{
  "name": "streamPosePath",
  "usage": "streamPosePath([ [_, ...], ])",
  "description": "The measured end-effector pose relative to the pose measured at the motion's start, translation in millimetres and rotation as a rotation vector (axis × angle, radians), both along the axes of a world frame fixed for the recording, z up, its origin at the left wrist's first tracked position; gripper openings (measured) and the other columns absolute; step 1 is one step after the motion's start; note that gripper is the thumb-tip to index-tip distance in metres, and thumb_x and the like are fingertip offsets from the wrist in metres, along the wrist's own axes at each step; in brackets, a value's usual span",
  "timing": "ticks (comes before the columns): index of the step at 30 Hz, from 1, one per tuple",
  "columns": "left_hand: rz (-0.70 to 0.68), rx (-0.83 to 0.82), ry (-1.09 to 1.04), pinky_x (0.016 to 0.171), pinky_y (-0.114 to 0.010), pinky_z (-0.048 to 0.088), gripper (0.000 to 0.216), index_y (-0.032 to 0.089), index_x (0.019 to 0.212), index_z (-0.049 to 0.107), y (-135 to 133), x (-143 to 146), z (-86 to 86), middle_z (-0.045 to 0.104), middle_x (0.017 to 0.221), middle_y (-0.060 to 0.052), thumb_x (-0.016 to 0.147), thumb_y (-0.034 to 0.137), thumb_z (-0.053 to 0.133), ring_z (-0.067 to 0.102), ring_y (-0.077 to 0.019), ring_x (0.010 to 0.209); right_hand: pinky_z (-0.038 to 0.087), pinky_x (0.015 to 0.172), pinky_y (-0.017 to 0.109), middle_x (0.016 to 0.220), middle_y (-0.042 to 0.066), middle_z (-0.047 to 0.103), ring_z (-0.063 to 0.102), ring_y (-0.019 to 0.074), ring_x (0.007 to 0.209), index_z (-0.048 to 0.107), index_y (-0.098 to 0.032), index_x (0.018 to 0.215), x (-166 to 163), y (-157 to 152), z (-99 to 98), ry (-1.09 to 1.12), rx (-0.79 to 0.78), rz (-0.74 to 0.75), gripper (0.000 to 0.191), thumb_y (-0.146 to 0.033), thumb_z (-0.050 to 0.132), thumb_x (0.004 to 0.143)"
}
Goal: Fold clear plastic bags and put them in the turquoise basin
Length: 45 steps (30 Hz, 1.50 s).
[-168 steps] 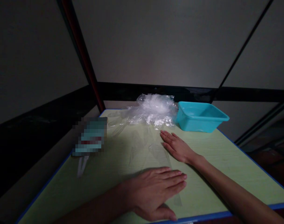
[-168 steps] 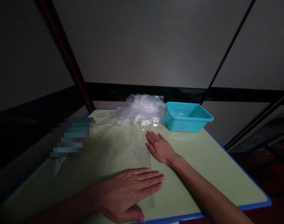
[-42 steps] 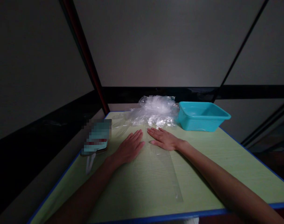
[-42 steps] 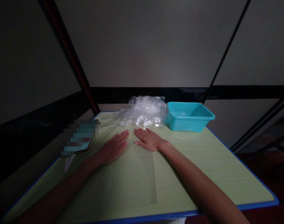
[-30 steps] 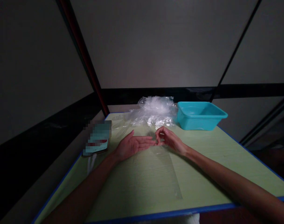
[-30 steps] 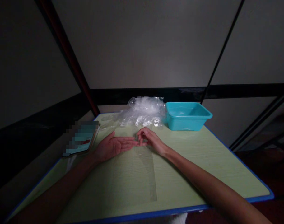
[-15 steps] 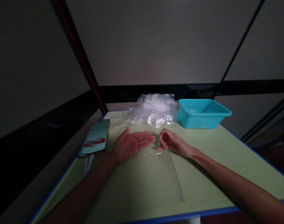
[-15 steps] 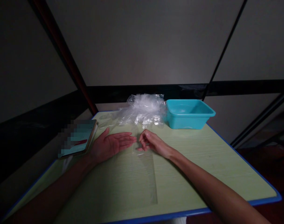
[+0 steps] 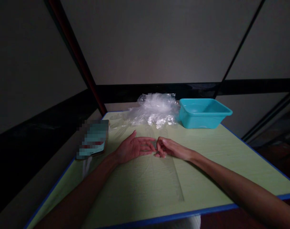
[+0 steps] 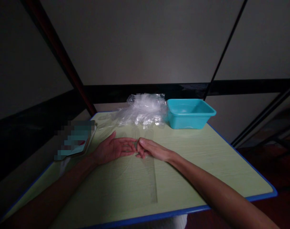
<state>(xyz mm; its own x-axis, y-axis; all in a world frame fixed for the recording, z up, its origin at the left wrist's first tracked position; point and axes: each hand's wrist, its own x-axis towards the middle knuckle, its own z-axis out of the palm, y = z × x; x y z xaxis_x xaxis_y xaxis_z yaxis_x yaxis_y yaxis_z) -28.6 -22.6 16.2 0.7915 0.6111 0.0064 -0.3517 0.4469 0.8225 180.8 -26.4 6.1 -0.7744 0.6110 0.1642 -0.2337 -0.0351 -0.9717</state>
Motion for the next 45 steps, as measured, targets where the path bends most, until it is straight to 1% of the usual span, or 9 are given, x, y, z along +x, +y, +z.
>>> streamPosePath([
  [3, 0.050, 0.005, -0.009, 0.092, -0.045, 0.023, 0.062, 0.004, 0.109, 0.054, -2.4, -1.3, 5.5, 0.062, 0.094, -0.016, 0.085, 0.054, 0.025, 0.054, -0.0282, 0.095, 0.043, 0.078, 0.039, 0.060, -0.005, 0.047, 0.045, 0.0078, 0.051, 0.046, -0.016, 0.074, 1.2, -0.3, 2.3, 0.074, -0.051, -0.009, 0.043, -0.059, 0.043, 0.078],
  [7, 0.143, 0.010, -0.074, 0.091, -0.045, 0.024, 0.062, 0.005, 0.107, 0.055, -5.4, -0.5, 12.9, 0.061, 0.089, -0.014, 0.084, 0.054, 0.024, 0.054, -0.0289, 0.093, 0.043, 0.072, 0.035, 0.060, -0.005, 0.047, 0.045, 0.0076, 0.049, 0.045, -0.017, 0.075, -0.3, -1.2, 7.1, 0.149, -0.012, -0.082, 0.040, -0.057, 0.044, 0.078],
  [12, 0.093, 0.024, -0.045, 0.087, -0.048, 0.027, 0.062, 0.007, 0.106, 0.054, -5.2, 9.3, 7.6, 0.059, 0.078, -0.010, 0.082, 0.058, 0.027, 0.054, -0.0259, 0.080, 0.039, 0.060, 0.027, 0.061, -0.005, 0.044, 0.045, 0.0088, 0.054, 0.043, -0.017, 0.075, -6.3, -1.6, 5.1, 0.063, 0.083, -0.056, 0.040, -0.057, 0.040, 0.081],
  [16, 0.094, 0.041, 0.033, 0.084, -0.045, 0.029, 0.061, 0.010, 0.105, 0.054, -3.3, 13.4, 0.4, 0.056, 0.072, -0.006, 0.082, 0.059, 0.028, 0.053, -0.0227, 0.076, 0.037, 0.058, 0.025, 0.063, -0.004, 0.041, 0.045, 0.0097, 0.058, 0.043, -0.017, 0.076, -7.7, -2.5, 1.5, -0.030, 0.132, -0.065, 0.038, -0.055, 0.039, 0.082],
  [23, 0.115, 0.025, 0.000, 0.087, -0.047, 0.028, 0.061, 0.009, 0.105, 0.055, -4.9, 11.6, 2.7, 0.054, 0.071, -0.005, 0.081, 0.059, 0.031, 0.051, -0.0199, 0.072, 0.037, 0.052, 0.024, 0.054, -0.006, 0.039, 0.041, 0.0088, 0.048, 0.044, -0.018, 0.072, -7.0, 0.3, 0.5, 0.080, 0.084, -0.146, 0.040, -0.056, 0.039, 0.082],
  [27, 0.171, 0.019, -0.024, 0.087, -0.045, 0.029, 0.060, 0.009, 0.105, 0.056, -4.5, 10.0, 2.2, 0.054, 0.074, -0.006, 0.081, 0.059, 0.033, 0.049, -0.0189, 0.071, 0.041, 0.058, 0.027, 0.054, -0.007, 0.038, 0.040, 0.0079, 0.046, 0.043, -0.018, 0.073, -5.4, 2.3, -1.2, 0.087, 0.066, -0.194, 0.038, -0.055, 0.040, 0.082],
  [31, 0.170, -0.010, 0.047, 0.084, -0.043, 0.031, 0.061, 0.010, 0.102, 0.058, -3.8, 9.9, -0.3, 0.052, 0.070, -0.004, 0.081, 0.060, 0.031, 0.049, -0.0181, 0.069, 0.043, 0.065, 0.032, 0.054, -0.007, 0.038, 0.041, 0.0086, 0.048, 0.045, -0.018, 0.075, -4.8, 2.7, -3.3, -0.040, 0.063, -0.180, 0.042, -0.059, 0.037, 0.081],
  [38, 0.177, -0.008, 0.084, 0.082, -0.038, 0.031, 0.057, 0.012, 0.099, 0.059, -5.4, 10.7, 0.4, 0.050, 0.069, -0.003, 0.083, 0.058, 0.029, 0.046, -0.0157, 0.067, 0.039, 0.059, 0.027, 0.055, -0.006, 0.038, 0.040, 0.0087, 0.050, 0.044, -0.018, 0.072, -5.0, 2.6, 0.2, -0.119, 0.139, -0.187, 0.043, -0.058, 0.034, 0.083],
  [45, 0.175, -0.012, 0.072, 0.083, -0.041, 0.032, 0.059, 0.011, 0.101, 0.059, -4.5, 10.0, 0.0, 0.050, 0.069, -0.003, 0.082, 0.059, 0.030, 0.046, -0.0159, 0.067, 0.042, 0.062, 0.030, 0.054, -0.007, 0.038, 0.041, 0.0083, 0.048, 0.045, -0.017, 0.072, -5.2, 1.3, 0.7, -0.063, 0.099, -0.177, 0.041, -0.056, 0.038, 0.082],
])
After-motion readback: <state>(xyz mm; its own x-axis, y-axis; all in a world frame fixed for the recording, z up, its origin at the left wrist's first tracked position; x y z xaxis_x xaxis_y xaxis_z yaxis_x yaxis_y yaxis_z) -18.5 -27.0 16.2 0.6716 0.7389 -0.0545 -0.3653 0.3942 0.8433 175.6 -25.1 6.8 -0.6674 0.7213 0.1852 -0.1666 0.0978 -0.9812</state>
